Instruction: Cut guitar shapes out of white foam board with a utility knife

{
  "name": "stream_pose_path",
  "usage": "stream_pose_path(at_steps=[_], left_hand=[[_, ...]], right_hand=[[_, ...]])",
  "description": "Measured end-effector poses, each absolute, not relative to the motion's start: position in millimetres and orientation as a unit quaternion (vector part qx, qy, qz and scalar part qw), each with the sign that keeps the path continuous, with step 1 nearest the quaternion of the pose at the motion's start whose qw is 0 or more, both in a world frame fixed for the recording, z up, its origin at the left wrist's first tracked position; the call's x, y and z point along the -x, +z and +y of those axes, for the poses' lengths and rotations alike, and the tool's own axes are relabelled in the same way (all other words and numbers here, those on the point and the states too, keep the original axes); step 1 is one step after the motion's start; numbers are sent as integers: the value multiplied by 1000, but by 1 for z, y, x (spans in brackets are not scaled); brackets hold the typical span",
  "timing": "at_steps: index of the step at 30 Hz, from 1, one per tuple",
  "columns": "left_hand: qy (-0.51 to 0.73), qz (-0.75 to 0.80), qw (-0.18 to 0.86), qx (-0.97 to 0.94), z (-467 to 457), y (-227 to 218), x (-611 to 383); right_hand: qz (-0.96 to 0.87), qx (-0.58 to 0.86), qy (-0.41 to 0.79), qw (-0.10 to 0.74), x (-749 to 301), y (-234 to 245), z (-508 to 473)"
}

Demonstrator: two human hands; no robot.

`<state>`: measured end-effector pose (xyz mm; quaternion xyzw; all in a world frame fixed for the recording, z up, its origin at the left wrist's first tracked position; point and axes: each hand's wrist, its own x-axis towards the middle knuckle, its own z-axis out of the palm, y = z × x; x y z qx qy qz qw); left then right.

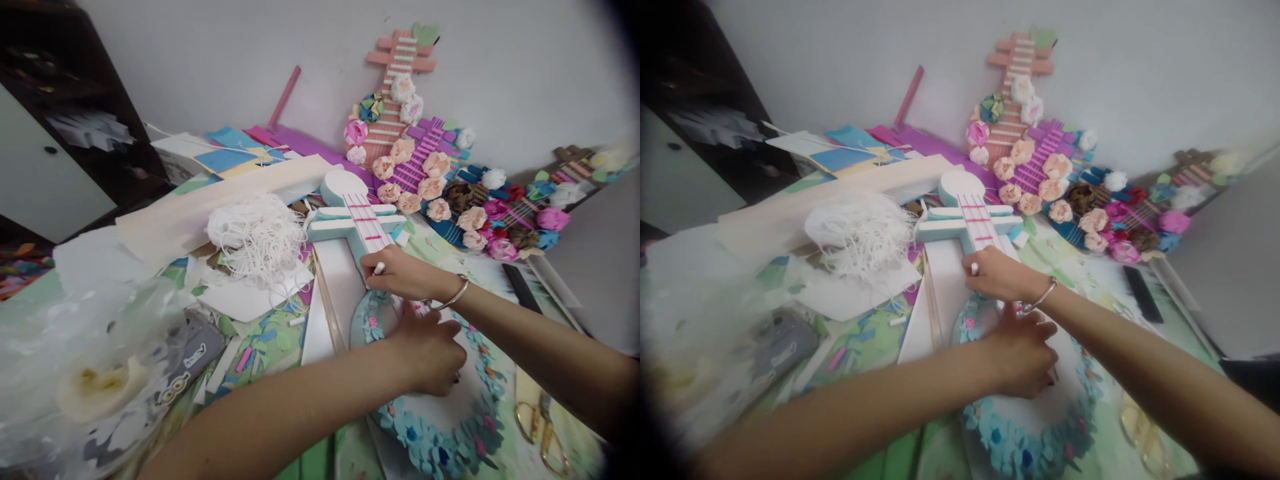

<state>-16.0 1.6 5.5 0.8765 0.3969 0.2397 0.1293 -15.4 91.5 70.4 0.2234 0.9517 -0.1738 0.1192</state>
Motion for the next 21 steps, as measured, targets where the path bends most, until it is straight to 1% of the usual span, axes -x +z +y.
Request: stream_pose_path(at_steps=[9,15,21], left_hand=[[243,394,131,-877,3,4,15],[240,392,134,-878,3,4,15],[242,388,134,-879,3,5,17]], right_hand=[[952,-232,-157,125,22,64,93],[966,-214,-125,79,27,60,101],[961,-206,-158,97,23,64,101]])
